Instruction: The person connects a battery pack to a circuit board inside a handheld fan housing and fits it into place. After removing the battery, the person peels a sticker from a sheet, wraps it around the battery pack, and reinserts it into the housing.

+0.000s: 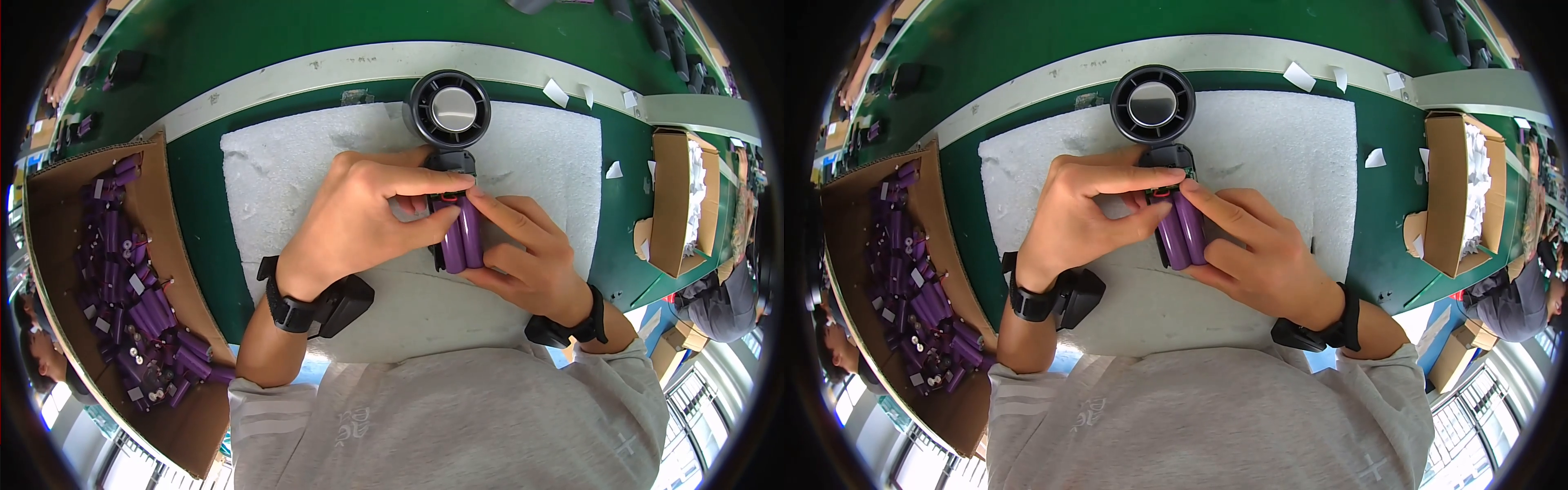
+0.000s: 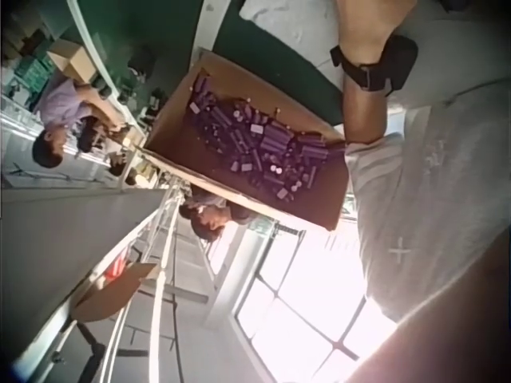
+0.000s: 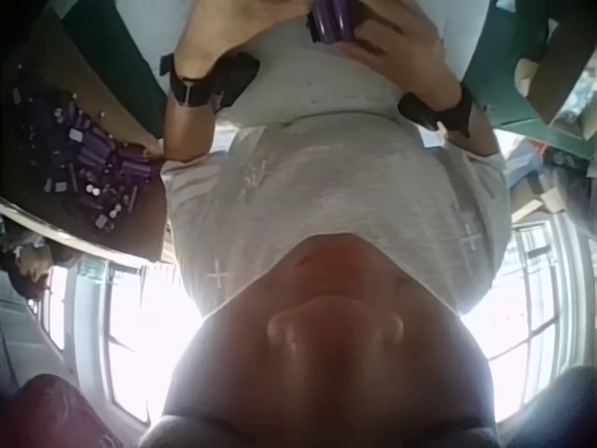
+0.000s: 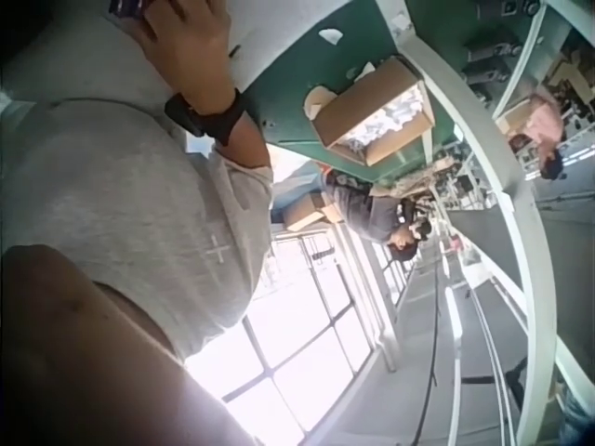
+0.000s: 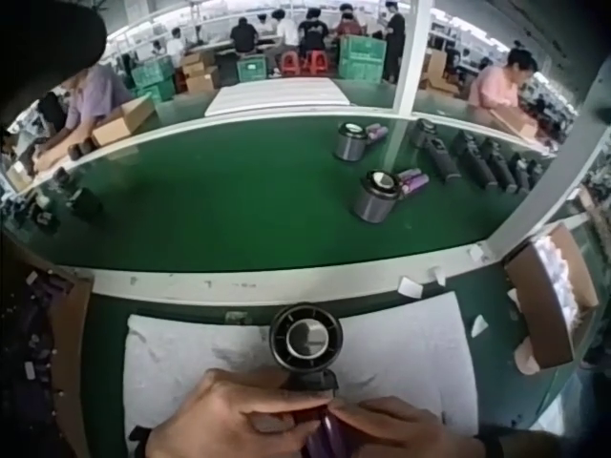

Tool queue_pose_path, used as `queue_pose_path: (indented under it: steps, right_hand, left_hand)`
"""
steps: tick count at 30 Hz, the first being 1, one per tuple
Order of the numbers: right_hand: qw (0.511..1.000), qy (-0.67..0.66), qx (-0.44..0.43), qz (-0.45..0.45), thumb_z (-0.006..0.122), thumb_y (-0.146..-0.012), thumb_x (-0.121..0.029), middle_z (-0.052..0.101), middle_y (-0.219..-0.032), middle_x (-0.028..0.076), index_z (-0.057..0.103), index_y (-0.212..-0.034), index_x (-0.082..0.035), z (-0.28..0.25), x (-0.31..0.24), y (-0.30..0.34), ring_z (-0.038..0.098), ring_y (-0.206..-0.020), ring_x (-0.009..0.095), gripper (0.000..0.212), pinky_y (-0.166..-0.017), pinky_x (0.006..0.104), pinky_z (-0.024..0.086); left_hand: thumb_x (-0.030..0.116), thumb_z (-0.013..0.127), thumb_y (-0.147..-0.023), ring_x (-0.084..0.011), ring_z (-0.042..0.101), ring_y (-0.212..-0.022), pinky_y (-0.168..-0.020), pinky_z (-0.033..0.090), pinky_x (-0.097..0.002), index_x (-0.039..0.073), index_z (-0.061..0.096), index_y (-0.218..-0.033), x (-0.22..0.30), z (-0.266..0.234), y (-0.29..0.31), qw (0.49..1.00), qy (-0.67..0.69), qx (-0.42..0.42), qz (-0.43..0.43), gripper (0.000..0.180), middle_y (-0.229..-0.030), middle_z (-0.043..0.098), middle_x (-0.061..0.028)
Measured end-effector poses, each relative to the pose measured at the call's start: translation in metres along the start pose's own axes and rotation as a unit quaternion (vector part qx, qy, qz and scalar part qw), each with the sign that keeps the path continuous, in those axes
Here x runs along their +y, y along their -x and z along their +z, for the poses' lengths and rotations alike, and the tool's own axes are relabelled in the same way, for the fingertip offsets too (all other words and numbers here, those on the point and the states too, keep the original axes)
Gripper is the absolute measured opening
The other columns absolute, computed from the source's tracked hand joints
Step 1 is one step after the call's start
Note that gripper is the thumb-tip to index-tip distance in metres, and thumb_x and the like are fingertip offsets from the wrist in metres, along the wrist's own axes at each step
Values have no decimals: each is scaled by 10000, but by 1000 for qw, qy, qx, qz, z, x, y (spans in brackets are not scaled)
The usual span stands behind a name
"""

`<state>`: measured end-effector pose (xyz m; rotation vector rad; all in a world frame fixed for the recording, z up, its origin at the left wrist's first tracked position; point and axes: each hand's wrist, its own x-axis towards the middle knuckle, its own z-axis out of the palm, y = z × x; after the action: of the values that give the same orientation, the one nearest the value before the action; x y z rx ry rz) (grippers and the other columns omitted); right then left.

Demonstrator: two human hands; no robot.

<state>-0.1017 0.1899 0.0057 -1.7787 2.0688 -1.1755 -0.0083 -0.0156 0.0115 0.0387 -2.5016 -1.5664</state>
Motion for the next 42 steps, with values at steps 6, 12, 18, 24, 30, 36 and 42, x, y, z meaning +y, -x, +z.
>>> queue_pose_path:
  steps: [6, 12, 18, 24, 30, 36, 42]
  right_hand:
    - [999, -2, -9, 50, 861, -523, -119, 563, -1307, 189, 517, -578, -48, 4, -4, 5, 649, -959, 345, 356, -701, 347, 555]
    - [994, 56, -25, 85, 853, -529, -121, 571, -1299, 178, 590, -637, -45, 5, -12, 1, 668, -934, 300, 295, -686, 328, 558]
    - [996, 28, 29, 74, 867, -533, -137, 594, -1243, 151, 633, -847, -52, 6, -8, -5, 660, -917, 292, 401, -697, 334, 559]
    - [992, -38, 14, 121, 880, -532, -137, 488, -1219, 117, 593, -1080, -74, 8, -9, -8, 614, -929, 275, 622, -753, 360, 541]
    - [988, -43, 17, 147, 872, -567, -101, 416, -1243, 137, 570, -1147, -75, 6, -21, -11, 574, -953, 287, 655, -785, 373, 526]
    - [984, -62, -13, 165, 859, -546, -56, 412, -1244, 142, 565, -1201, -71, 6, -15, -11, 546, -989, 272, 719, -857, 379, 496]
    - [992, -45, -33, 116, 861, -529, -57, 420, -1253, 138, 581, -1232, -63, 5, -12, -7, 555, -970, 258, 756, -836, 365, 504]
  left_hand:
    - [-15, 828, -594, -174, 656, -667, -582, 534, -261, 80, 723, -1046, -2, -5, -2, 999, 23, -38, -7, 474, -803, 676, -84]
    - [35, 824, -606, -192, 629, -630, -570, 499, -280, 107, 733, -1016, 0, -5, -3, 997, 50, -30, -55, 426, -787, 665, -84]
    - [13, 818, -614, -183, 631, -639, -582, 504, -281, 108, 729, -1034, 5, -2, 0, 994, 64, -11, -83, 441, -797, 673, -80]
    - [10, 819, -632, -154, 637, -688, -634, 511, -274, 102, 725, -1051, 3, -1, 0, 994, 67, -27, -83, 440, -854, 693, -69]
    - [32, 828, -640, -137, 636, -687, -646, 517, -275, 111, 725, -1058, 13, -6, 0, 992, 53, -45, -108, 438, -867, 703, -58]
    - [61, 816, -641, -168, 644, -662, -649, 523, -297, 121, 728, -1058, 7, -4, 0, 993, 69, -38, -91, 430, -859, 707, -87]
    - [75, 802, -645, -189, 652, -667, -667, 529, -315, 127, 727, -1061, 6, -8, 0, 988, 85, -56, -115, 427, -873, 712, -100]
